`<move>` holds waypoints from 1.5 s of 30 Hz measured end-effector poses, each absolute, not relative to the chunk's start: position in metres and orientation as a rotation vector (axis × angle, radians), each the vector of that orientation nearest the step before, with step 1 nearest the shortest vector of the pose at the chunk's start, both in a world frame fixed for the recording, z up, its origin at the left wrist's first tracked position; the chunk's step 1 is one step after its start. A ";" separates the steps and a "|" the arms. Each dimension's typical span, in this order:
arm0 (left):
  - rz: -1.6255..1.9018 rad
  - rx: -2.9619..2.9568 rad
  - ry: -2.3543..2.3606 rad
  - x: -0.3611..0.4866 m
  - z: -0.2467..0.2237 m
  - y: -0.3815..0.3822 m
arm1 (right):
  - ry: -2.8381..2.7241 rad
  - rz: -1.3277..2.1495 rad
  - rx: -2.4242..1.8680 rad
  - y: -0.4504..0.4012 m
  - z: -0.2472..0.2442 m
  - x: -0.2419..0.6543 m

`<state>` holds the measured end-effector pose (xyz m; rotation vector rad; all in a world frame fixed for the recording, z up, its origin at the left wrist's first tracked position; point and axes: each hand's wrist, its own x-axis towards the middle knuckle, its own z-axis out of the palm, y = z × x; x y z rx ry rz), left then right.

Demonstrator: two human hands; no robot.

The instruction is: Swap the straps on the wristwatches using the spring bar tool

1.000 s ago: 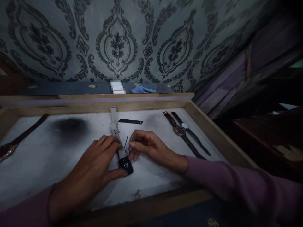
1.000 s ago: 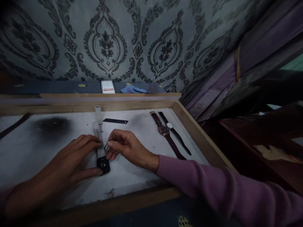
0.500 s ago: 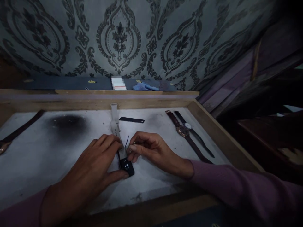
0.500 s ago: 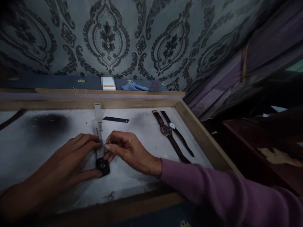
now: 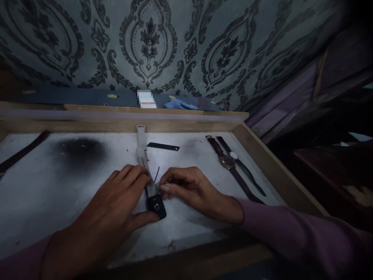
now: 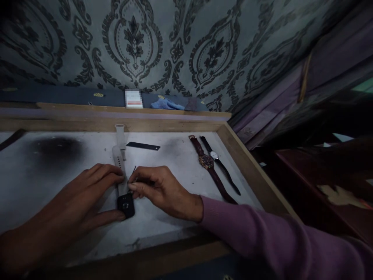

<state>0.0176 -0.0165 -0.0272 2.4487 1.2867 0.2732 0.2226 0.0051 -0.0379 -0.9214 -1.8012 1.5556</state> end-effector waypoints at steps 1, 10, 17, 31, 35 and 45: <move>0.267 2.439 1.282 0.018 -0.027 -0.016 | -1.789 1.569 -0.923 0.005 -0.038 0.223; 0.326 2.454 1.263 0.017 -0.032 -0.017 | -1.716 1.625 -0.870 0.006 -0.041 0.224; 0.361 2.506 1.252 0.015 -0.036 -0.018 | -1.724 1.618 -0.901 0.005 -0.037 0.223; 0.360 2.492 1.266 0.017 -0.034 -0.017 | -1.788 1.488 -0.881 0.002 -0.038 0.221; 0.348 2.484 1.260 0.017 -0.033 -0.017 | -1.814 1.509 -0.888 0.003 -0.036 0.222; 0.280 2.468 1.277 0.018 -0.030 -0.016 | -1.762 1.532 -0.872 0.002 -0.039 0.222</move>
